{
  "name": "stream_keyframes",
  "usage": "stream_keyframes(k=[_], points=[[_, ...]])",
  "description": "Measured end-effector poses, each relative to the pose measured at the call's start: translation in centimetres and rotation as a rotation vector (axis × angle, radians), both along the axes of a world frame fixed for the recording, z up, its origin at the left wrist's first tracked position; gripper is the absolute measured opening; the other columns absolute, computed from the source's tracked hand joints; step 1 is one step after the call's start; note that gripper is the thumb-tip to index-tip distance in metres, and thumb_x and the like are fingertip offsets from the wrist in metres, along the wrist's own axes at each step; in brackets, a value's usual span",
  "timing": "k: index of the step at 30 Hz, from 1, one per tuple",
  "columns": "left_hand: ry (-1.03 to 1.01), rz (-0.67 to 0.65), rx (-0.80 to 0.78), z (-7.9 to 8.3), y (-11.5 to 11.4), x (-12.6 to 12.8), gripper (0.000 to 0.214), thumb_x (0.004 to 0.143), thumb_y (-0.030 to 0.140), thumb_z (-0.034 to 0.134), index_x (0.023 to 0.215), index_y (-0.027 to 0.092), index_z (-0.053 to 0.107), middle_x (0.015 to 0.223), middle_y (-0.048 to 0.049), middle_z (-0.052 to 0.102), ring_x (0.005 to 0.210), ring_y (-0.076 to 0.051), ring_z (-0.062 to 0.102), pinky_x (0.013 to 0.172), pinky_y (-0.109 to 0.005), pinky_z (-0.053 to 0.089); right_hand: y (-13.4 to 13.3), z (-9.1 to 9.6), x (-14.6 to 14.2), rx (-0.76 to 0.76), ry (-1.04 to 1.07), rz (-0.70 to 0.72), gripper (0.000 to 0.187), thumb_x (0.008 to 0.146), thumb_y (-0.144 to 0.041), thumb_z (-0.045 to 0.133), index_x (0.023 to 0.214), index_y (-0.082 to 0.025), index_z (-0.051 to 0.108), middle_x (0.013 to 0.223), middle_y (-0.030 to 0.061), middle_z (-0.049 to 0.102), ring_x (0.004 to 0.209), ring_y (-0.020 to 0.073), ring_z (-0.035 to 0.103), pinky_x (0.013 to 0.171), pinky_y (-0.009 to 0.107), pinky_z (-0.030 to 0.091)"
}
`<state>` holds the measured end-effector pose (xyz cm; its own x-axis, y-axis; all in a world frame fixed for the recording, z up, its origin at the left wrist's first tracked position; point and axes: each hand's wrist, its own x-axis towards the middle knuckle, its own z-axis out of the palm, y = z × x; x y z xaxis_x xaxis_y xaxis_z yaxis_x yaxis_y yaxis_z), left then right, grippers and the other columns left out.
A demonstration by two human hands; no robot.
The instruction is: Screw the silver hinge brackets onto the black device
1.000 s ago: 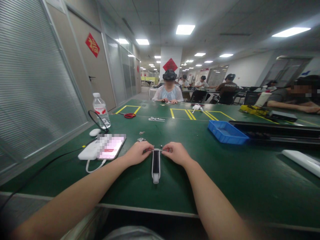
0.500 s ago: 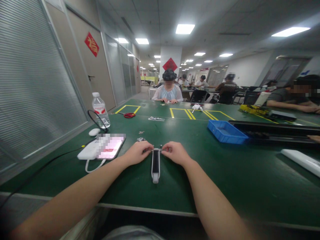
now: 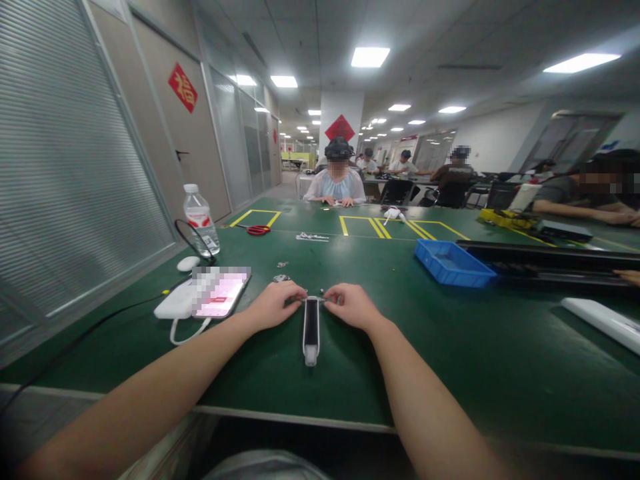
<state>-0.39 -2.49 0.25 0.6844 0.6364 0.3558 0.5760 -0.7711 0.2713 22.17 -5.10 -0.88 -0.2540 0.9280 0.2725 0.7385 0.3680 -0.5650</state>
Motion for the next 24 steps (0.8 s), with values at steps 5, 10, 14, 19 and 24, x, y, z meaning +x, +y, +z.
stream_keyframes(k=[5, 10, 14, 19, 24], points=[[0.001, 0.018, -0.008, -0.05, 0.04, 0.01, 0.016, 0.081, 0.018, 0.054, 0.094, 0.020, 0.062, 0.092, -0.0024, 0.064, 0.091, -0.017, 0.057, 0.081, -0.029, 0.042, 0.10, -0.12, 0.08, 0.020, -0.019, 0.018, 0.022, 0.075, -0.030, 0.059, 0.089, -0.018, 0.070, 0.073, 0.0024, 0.062, 0.059, 0.0111, 0.050, 0.058, 0.024, 0.041], [0.003, 0.032, -0.014, -0.13, 0.05, 0.02, 0.016, 0.081, 0.020, 0.055, 0.094, 0.020, 0.063, 0.092, -0.0020, 0.064, 0.090, -0.017, 0.058, 0.080, -0.029, 0.042, 0.25, -0.32, 0.10, 0.041, -0.004, 0.043, 0.022, 0.076, -0.028, 0.059, 0.092, -0.019, 0.070, 0.074, 0.0019, 0.062, 0.059, 0.0105, 0.049, 0.059, 0.024, 0.041], [0.008, 0.055, -0.008, -0.19, 0.05, 0.00, 0.014, 0.082, 0.023, 0.055, 0.093, 0.021, 0.063, 0.092, -0.0017, 0.064, 0.090, -0.017, 0.057, 0.080, -0.029, 0.041, 0.30, -0.46, 0.06, 0.045, 0.005, 0.041, 0.022, 0.076, -0.028, 0.060, 0.092, -0.017, 0.070, 0.073, 0.0020, 0.061, 0.058, 0.0102, 0.048, 0.059, 0.024, 0.040], [0.023, 0.068, -0.015, -0.12, 0.06, 0.01, 0.013, 0.082, 0.023, 0.055, 0.091, 0.021, 0.064, 0.091, -0.0018, 0.064, 0.089, -0.017, 0.057, 0.078, -0.029, 0.040, 0.28, -0.49, -0.03, 0.031, 0.010, 0.023, 0.023, 0.076, -0.031, 0.060, 0.091, -0.017, 0.071, 0.073, 0.0026, 0.062, 0.058, 0.0107, 0.049, 0.058, 0.024, 0.040], [0.027, 0.058, -0.009, -0.26, 0.21, 0.02, 0.013, 0.083, 0.023, 0.055, 0.092, 0.021, 0.064, 0.090, -0.0022, 0.064, 0.088, -0.017, 0.057, 0.076, -0.028, 0.040, 0.03, -0.15, -0.24, 0.010, -0.011, 0.016, 0.025, 0.079, -0.035, 0.058, 0.090, -0.017, 0.071, 0.074, 0.0036, 0.063, 0.060, 0.0116, 0.050, 0.058, 0.025, 0.040]])
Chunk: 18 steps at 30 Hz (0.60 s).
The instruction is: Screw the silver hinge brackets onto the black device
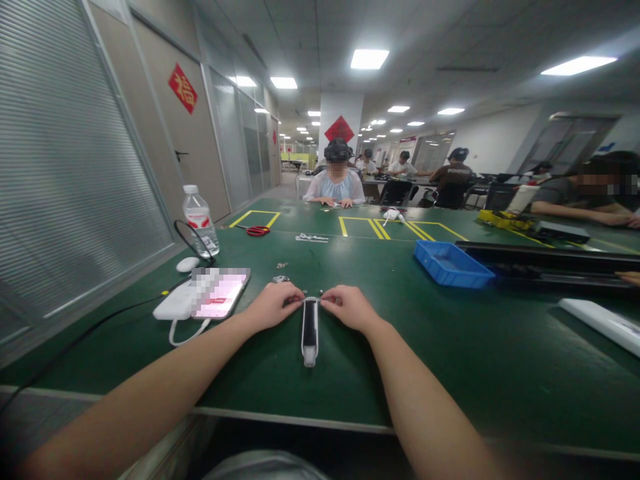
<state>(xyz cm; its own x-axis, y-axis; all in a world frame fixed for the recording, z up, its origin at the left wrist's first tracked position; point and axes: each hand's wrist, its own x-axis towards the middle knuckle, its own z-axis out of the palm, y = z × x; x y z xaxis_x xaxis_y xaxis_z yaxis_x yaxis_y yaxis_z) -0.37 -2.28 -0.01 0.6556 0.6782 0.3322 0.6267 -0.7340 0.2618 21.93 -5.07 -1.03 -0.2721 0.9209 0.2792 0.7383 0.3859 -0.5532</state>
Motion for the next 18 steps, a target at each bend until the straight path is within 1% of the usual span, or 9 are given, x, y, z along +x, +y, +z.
stream_keyframes(k=[6, 18], points=[[-0.007, -0.021, 0.012, -0.15, 0.15, 0.01, 0.013, 0.084, 0.023, 0.054, 0.091, 0.021, 0.064, 0.090, -0.0025, 0.064, 0.087, -0.017, 0.057, 0.077, -0.028, 0.040, -0.34, 0.43, -0.39, 0.016, -0.053, 0.002, 0.026, 0.082, -0.035, 0.054, 0.087, -0.018, 0.072, 0.075, 0.0043, 0.064, 0.062, 0.0124, 0.051, 0.061, 0.025, 0.039], [-0.013, -0.014, 0.000, 0.16, -0.11, 0.06, 0.012, 0.083, 0.023, 0.055, 0.091, 0.021, 0.064, 0.089, -0.0019, 0.064, 0.086, -0.016, 0.057, 0.076, -0.028, 0.041, -0.09, 0.13, -0.71, 0.035, -0.101, 0.013, 0.028, 0.086, -0.035, 0.048, 0.088, -0.020, 0.071, 0.079, 0.0054, 0.063, 0.069, 0.0143, 0.054, 0.064, 0.026, 0.040]])
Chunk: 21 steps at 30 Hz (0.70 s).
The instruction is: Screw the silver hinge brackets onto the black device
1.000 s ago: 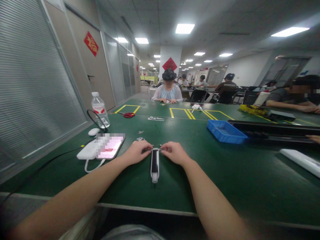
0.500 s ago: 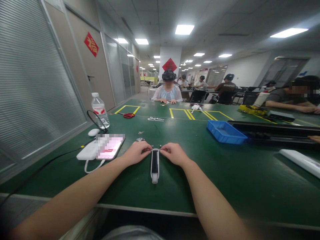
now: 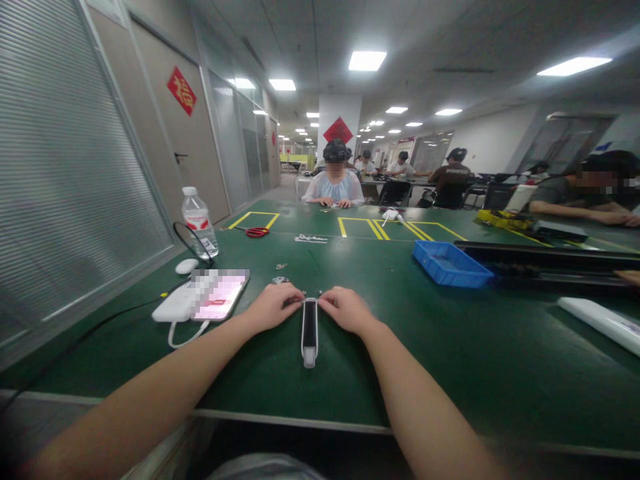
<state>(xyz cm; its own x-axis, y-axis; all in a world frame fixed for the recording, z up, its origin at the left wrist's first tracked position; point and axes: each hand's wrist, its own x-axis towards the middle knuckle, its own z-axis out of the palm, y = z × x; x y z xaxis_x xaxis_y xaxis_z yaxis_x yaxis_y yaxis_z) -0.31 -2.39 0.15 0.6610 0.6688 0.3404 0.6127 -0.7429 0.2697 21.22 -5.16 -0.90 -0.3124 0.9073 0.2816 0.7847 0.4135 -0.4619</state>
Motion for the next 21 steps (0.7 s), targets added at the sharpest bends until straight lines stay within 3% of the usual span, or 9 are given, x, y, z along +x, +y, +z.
stream_keyframes(k=[9, 21], points=[[0.006, 0.018, -0.005, -0.19, 0.12, -0.16, 0.015, 0.083, 0.026, 0.055, 0.096, 0.021, 0.063, 0.091, -0.0021, 0.064, 0.089, -0.017, 0.057, 0.077, -0.029, 0.041, -0.19, 0.28, 0.17, -0.044, 0.093, -0.017, 0.026, 0.080, -0.033, 0.055, 0.094, -0.017, 0.068, 0.074, 0.0033, 0.062, 0.061, 0.0119, 0.051, 0.060, 0.025, 0.040], [-0.024, 0.009, 0.009, -0.16, 0.16, -0.25, 0.015, 0.081, 0.025, 0.058, 0.094, 0.021, 0.062, 0.092, -0.0019, 0.063, 0.091, -0.017, 0.057, 0.079, -0.030, 0.040, 0.08, -0.09, 0.57, -0.031, 0.105, 0.000, 0.017, 0.076, -0.027, 0.057, 0.085, -0.016, 0.067, 0.071, 0.0010, 0.058, 0.057, 0.0099, 0.048, 0.057, 0.024, 0.040]])
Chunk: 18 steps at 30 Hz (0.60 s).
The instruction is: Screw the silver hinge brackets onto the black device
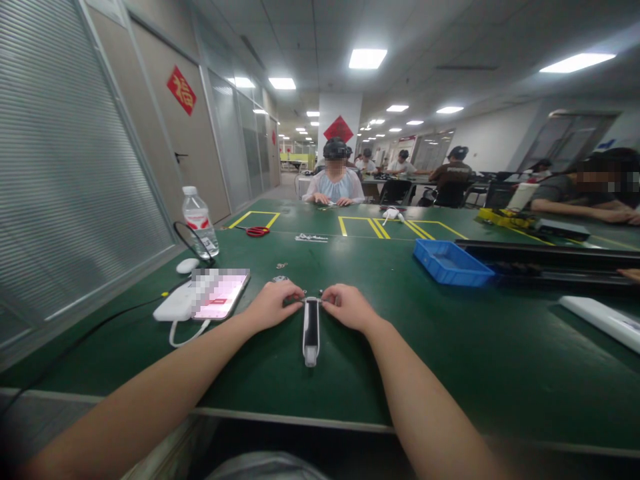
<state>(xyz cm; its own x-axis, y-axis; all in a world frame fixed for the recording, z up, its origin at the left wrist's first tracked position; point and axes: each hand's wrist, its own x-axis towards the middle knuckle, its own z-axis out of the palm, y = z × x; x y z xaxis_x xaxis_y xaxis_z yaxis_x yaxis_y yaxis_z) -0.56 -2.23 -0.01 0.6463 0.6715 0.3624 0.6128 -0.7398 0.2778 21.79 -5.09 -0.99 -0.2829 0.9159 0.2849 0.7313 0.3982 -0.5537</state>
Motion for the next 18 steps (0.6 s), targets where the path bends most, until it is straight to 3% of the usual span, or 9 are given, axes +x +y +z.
stream_keyframes(k=[18], points=[[0.013, 0.043, 0.004, 0.25, -0.52, 0.43, 0.014, 0.081, 0.030, 0.059, 0.091, 0.021, 0.063, 0.092, -0.0012, 0.064, 0.093, -0.018, 0.057, 0.082, -0.033, 0.037, -0.03, 0.01, -0.13, 0.017, -0.021, 0.007, 0.021, 0.077, -0.029, 0.058, 0.091, -0.017, 0.067, 0.072, 0.0011, 0.059, 0.059, 0.0104, 0.049, 0.059, 0.024, 0.040]])
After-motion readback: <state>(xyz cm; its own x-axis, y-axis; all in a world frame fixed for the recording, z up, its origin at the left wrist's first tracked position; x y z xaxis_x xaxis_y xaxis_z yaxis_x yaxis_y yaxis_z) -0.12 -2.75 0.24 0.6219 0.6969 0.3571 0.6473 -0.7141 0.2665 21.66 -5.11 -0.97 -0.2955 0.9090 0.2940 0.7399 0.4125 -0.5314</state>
